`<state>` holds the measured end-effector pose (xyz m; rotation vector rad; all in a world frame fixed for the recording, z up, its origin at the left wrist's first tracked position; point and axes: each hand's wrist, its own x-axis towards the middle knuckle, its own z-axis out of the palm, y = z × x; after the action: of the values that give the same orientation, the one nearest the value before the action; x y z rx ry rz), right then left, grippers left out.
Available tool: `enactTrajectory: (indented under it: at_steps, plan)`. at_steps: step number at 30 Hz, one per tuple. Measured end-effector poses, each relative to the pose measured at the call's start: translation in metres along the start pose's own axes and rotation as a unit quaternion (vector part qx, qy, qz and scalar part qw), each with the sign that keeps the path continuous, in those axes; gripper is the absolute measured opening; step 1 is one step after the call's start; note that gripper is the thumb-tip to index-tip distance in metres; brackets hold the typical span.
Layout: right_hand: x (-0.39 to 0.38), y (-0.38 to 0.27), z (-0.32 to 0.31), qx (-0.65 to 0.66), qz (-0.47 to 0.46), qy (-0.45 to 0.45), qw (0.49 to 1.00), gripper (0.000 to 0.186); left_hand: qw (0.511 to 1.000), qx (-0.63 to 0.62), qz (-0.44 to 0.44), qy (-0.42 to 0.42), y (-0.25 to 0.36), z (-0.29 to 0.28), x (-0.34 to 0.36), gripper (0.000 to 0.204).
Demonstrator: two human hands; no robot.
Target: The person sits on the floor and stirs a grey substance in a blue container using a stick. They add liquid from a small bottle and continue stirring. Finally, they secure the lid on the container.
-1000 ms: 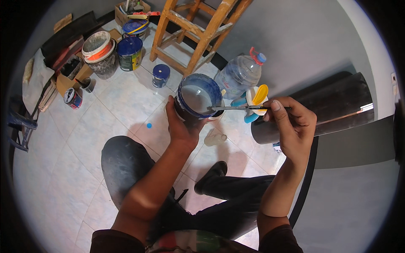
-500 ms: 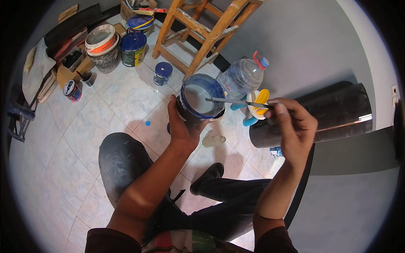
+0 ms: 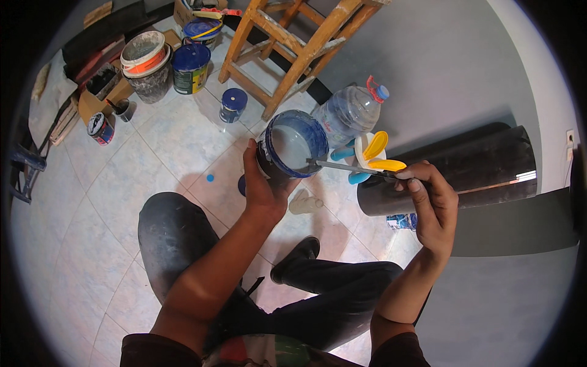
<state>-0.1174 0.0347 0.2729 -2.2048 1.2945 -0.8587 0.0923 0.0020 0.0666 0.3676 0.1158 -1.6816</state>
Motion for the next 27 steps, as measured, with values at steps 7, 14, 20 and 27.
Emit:
enactTrajectory:
  at_steps: [7, 14, 20, 27]
  plan:
    - [-0.005, 0.004, -0.009, 0.016, -0.034, 0.035, 0.999, 0.016, 1.0, -0.008, -0.001, 0.003, 0.0, -0.001, 0.001, 0.081]
    - [-0.001, 0.013, 0.009, 0.071, -0.022, 0.09, 0.993, 0.018, 1.0, -0.007, 0.002, 0.001, 0.002, -0.001, 0.0, 0.082]
    - [0.005, 0.021, 0.064, 0.143, 0.028, 0.146, 0.978, 0.017, 1.0, 0.001, -0.002, -0.007, 0.002, 0.0, -0.002, 0.083]
    - [-0.01, 0.035, 0.09, 0.154, 0.055, 0.16, 0.973, 0.017, 1.0, -0.005, -0.001, 0.009, 0.002, -0.004, 0.0, 0.084]
